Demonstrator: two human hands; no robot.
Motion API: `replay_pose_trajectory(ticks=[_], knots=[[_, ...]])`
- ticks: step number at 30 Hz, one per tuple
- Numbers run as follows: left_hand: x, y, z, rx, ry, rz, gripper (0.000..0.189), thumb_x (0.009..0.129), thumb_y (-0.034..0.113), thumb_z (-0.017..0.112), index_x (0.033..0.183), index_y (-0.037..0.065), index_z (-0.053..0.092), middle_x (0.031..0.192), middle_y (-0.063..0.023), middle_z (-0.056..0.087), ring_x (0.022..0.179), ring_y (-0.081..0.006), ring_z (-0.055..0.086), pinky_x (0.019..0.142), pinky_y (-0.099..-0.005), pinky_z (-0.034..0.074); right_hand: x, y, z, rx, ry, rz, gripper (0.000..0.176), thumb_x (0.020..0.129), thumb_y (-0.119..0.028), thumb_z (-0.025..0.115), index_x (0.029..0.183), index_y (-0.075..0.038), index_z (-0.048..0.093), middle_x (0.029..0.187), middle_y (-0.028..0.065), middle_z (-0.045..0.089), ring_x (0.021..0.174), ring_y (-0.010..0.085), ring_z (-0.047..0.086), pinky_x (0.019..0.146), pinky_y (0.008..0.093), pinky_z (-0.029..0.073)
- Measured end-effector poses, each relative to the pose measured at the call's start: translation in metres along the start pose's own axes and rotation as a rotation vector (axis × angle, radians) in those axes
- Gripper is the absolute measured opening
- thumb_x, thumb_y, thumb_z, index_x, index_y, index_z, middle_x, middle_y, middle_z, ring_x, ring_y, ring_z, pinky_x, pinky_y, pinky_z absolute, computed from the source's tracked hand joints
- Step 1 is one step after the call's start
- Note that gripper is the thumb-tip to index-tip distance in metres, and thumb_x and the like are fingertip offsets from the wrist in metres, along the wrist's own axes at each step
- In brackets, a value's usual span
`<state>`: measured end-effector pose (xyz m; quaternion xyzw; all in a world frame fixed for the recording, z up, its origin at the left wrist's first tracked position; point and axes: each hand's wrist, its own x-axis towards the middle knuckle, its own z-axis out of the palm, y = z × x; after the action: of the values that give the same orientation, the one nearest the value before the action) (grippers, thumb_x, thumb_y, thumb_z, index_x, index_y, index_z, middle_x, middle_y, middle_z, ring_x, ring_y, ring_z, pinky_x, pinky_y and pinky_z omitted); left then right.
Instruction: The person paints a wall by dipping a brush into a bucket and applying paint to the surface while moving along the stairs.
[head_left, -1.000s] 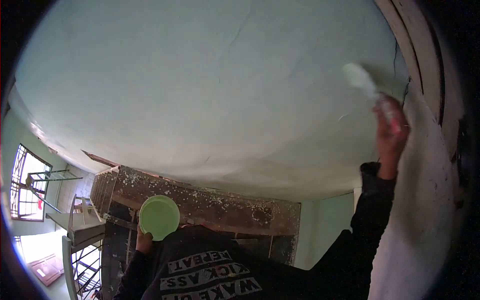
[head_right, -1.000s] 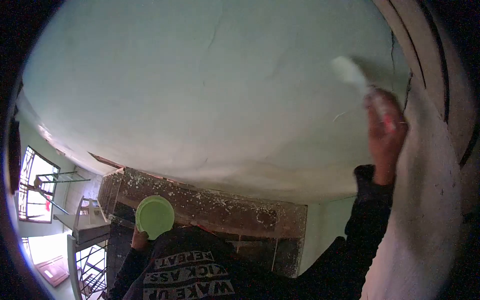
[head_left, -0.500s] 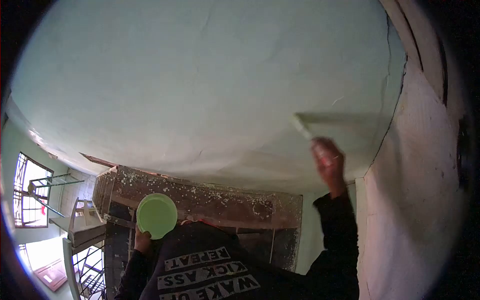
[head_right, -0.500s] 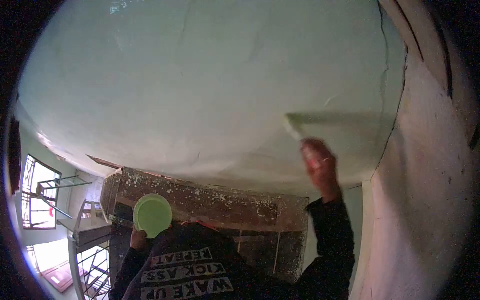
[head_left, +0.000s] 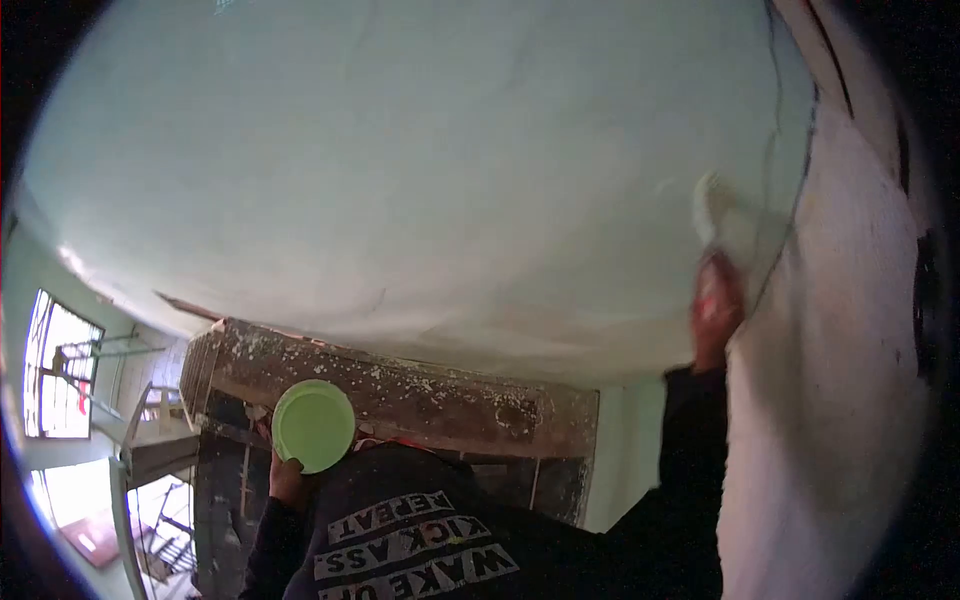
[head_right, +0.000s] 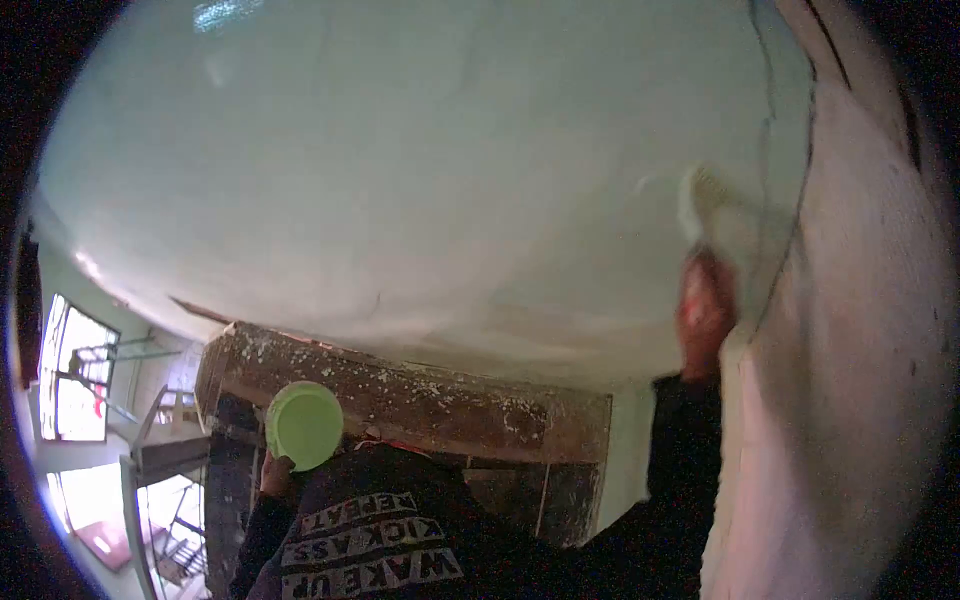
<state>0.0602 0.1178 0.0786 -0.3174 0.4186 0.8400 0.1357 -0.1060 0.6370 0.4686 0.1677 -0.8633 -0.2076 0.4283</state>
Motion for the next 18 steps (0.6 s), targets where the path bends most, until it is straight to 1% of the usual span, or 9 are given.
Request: replay_pose_trajectory(ticks=[3, 5, 6, 8, 10, 12, 14, 15, 18], knots=[[0.035, -0.06, -0.05, 0.158, 0.083, 0.041, 0.049, 0.08, -0.003, 0.044, 0.128, 0.004, 0.038, 0.108, -0.0115, 0.055, 0.097, -0.0252, 0.054, 0.085, -0.0343, 0.043, -0.057, -0.068, 0.029, 0.359, -0.042, -0.007, 0.022, 0.08, 0.003, 0.062, 0.102, 0.001, 0.062, 0.095, 0.017, 0.063, 0.089, 0.0322, 0.061, 0.078, 0.038, 0.05], [0.079, -0.111, -0.09, 0.905, 0.149, 0.397, 0.043, 0.084, 0.0, 0.043, 0.126, 0.005, 0.039, 0.105, -0.0109, 0.054, 0.096, -0.0238, 0.053, 0.084, -0.0352, 0.043, -0.074, -0.118, 0.03, 0.447, -0.048, 0.105, 0.012, 0.081, 0.003, 0.061, 0.093, 0.002, 0.06, 0.084, 0.0152, 0.062, 0.074, 0.0269, 0.059, 0.066, 0.0348, 0.048], [0.063, -0.092, -0.074, 0.86, 0.237, 0.41, 0.043, 0.084, 0.0, 0.043, 0.126, 0.005, 0.039, 0.105, -0.0109, 0.054, 0.096, -0.0238, 0.053, 0.084, -0.0352, 0.043, -0.074, -0.149, 0.024, 0.589, -0.099, 0.237, 0.008, 0.083, 0.001, 0.06, 0.09, 0.003, 0.059, 0.081, 0.0146, 0.06, 0.069, 0.0248, 0.058, 0.064, 0.0333, 0.047], [0.019, -0.016, -0.018, 0.965, 0.261, 0.02, 0.046, 0.084, 0.0, 0.046, 0.129, 0.005, 0.038, 0.105, -0.0106, 0.053, 0.096, -0.023, 0.052, 0.086, -0.0361, 0.042, -0.078, -0.205, 0.016, 1.081, -0.245, 0.51, 0.007, 0.085, -0.002, 0.055, 0.089, 0.003, 0.058, 0.078, 0.0088, 0.06, 0.068, 0.0179, 0.058, 0.063, 0.0294, 0.048], [0.04, -0.045, -0.034, 0.863, 0.289, 0.017, 0.05, 0.081, 0.005, 0.05, 0.129, 0.005, 0.039, 0.1, -0.0159, 0.057, 0.096, -0.0286, 0.055, 0.089, -0.0398, 0.041, -0.065, -0.261, 0.004, 1.369, -0.477, 0.69, 0.008, 0.084, -0.003, 0.057, 0.089, 0.002, 0.06, 0.08, 0.0065, 0.062, 0.069, 0.0167, 0.059, 0.064, 0.0302, 0.049], [0.051, -0.044, -0.042, 0.794, 0.275, 0.025, 0.055, 0.077, 0.01, 0.054, 0.129, 0.004, 0.039, 0.095, -0.0211, 0.06, 0.096, -0.0342, 0.058, 0.091, -0.0436, 0.04, -0.058, -0.309, 0.01, 1.719, -0.621, 0.602, 0.012, 0.08, -0.002, 0.06, 0.091, 0.0, 0.062, 0.081, 0.0087, 0.062, 0.069, 0.0191, 0.061, 0.064, 0.031, 0.05], [0.051, -0.027, -0.037, -0.71, -0.449, -0.087, 0.058, 0.079, 0.003, 0.051, 0.133, 0.0, 0.031, 0.111, -0.0229, 0.054, 0.107, -0.0325, 0.054, 0.094, -0.0391, 0.04, -0.017, -0.354, 0.014, 1.49, -0.536, -0.111, 0.015, 0.078, -0.006, 0.064, 0.093, -0.002, 0.064, 0.083, 0.012, 0.062, 0.071, 0.0239, 0.063, 0.064, 0.032, 0.051], [0.052, -0.02, -0.034, -1.465, -0.806, -0.144, 0.059, 0.079, 0.0, 0.049, 0.135, -0.002, 0.028, 0.119, -0.0238, 0.051, 0.112, -0.0317, 0.052, 0.095, -0.0369, 0.04, -0.003, -0.38, 0.015, 1.526, -0.579, -0.188, 0.016, 0.078, -0.009, 0.065, 0.093, -0.003, 0.064, 0.083, 0.0128, 0.062, 0.07, 0.0265, 0.063, 0.063, 0.0329, 0.052], [0.077, -0.013, -0.038, -1.716, -0.711, -0.192, 0.061, 0.078, -0.005, 0.047, 0.135, -0.003, 0.025, 0.119, -0.0247, 0.051, 0.114, -0.0303, 0.05, 0.097, -0.0361, 0.039, 0.006, -0.448, 0.023, 1.458, -0.732, -0.361, 0.017, 0.08, -0.013, 0.062, 0.094, -0.003, 0.063, 0.082, 0.0134, 0.06, 0.07, 0.0299, 0.061, 0.062, 0.0359, 0.051]])
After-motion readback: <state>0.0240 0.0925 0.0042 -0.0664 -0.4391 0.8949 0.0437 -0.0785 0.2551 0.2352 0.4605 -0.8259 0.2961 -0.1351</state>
